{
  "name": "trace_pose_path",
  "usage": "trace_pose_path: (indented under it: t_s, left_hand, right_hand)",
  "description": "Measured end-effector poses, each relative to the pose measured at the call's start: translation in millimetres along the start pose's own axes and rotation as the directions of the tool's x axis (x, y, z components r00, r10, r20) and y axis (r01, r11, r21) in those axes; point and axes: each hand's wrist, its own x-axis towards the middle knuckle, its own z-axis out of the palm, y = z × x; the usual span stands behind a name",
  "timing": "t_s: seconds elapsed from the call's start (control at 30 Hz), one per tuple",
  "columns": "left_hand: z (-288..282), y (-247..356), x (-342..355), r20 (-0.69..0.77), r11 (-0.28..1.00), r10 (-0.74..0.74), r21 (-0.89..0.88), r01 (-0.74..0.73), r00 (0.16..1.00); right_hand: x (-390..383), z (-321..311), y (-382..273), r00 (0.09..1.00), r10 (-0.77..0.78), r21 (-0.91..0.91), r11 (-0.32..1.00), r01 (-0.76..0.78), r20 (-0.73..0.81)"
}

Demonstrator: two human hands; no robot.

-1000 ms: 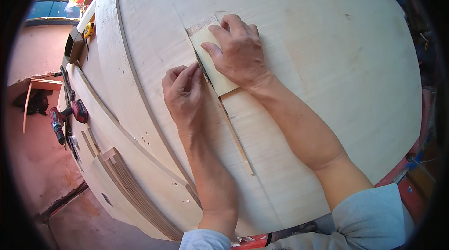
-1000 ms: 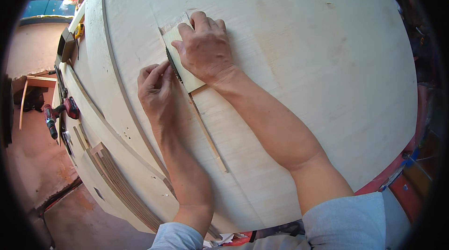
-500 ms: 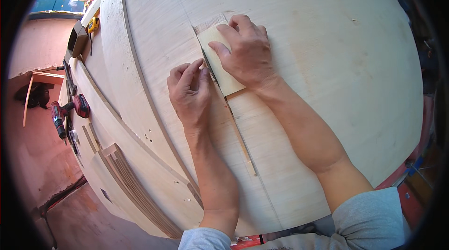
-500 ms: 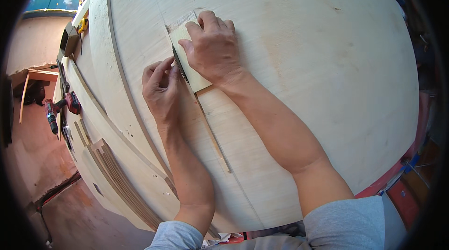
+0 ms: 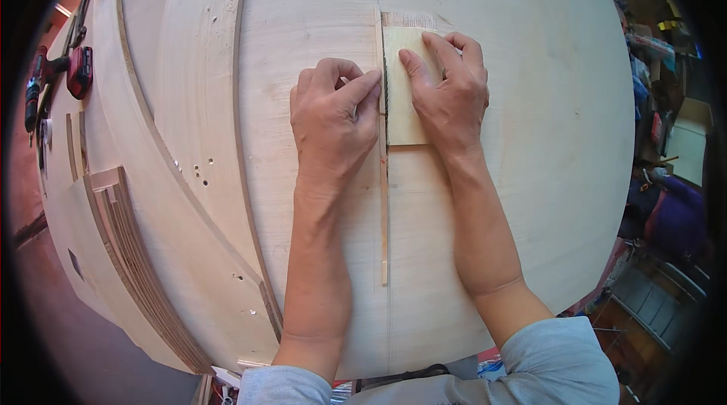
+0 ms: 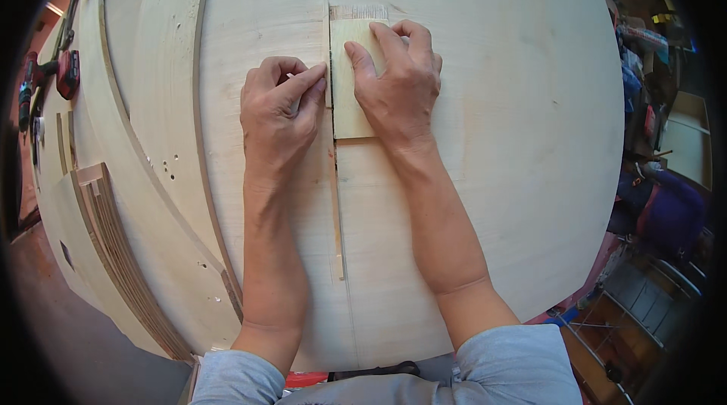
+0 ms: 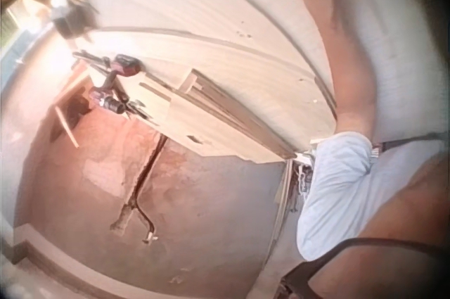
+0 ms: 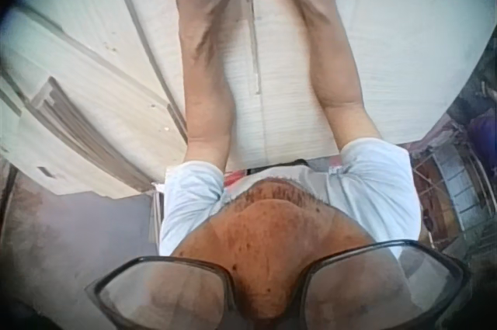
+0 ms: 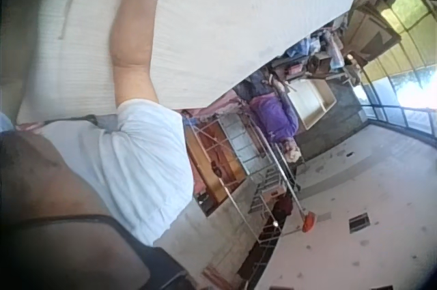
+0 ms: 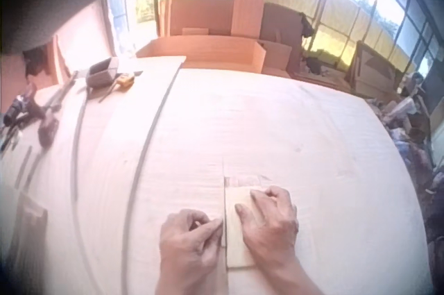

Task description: The person constructs a wooden assembly by aligning thin strips of wood on a larger plywood board, securing a small block with a drill, and then handling and organizing several long curved wooden panels.

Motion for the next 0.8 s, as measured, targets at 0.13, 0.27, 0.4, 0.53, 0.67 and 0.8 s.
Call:
trace_pose_path:
  t_s: [0.13, 0.27, 0.4, 0.53, 0.67, 0.8]
  left_hand:
    - [-2, 1, 0, -0.003, 0.999, 0.010, 0.030, -0.010, 1.000]
    - [-6, 5, 2, 0.030, 1.000, -0.006, 0.023, 0.006, 1.000]
    - [-8, 9, 3, 0.077, 0.999, -0.013, 0.035, 0.011, 0.997]
    - [-8, 7, 4, 0.098, 1.000, -0.021, 0.021, 0.019, 0.995]
    - [-6, 11, 3, 0.142, 0.999, -0.048, -0.005, 0.050, 0.989]
    - [-4, 10, 3, 0.133, 0.999, -0.053, -0.005, 0.054, 0.990]
  right_hand:
    - [2, -1, -6, 0.997, 0.065, 0.053, 0.996, -0.068, 0.049]
    - [1, -1, -4, 0.996, 0.069, 0.077, 0.994, -0.073, 0.054]
    - [1, -4, -5, 0.992, 0.105, 0.058, 0.992, -0.109, 0.073]
    - [0, -7, -4, 0.997, 0.050, 0.051, 0.997, -0.053, 0.065]
    - [0, -10, -2, 0.996, 0.024, 0.083, 0.996, -0.031, 0.086]
    - [1, -9, 3, 0.997, 0.022, 0.090, 0.996, -0.028, 0.068]
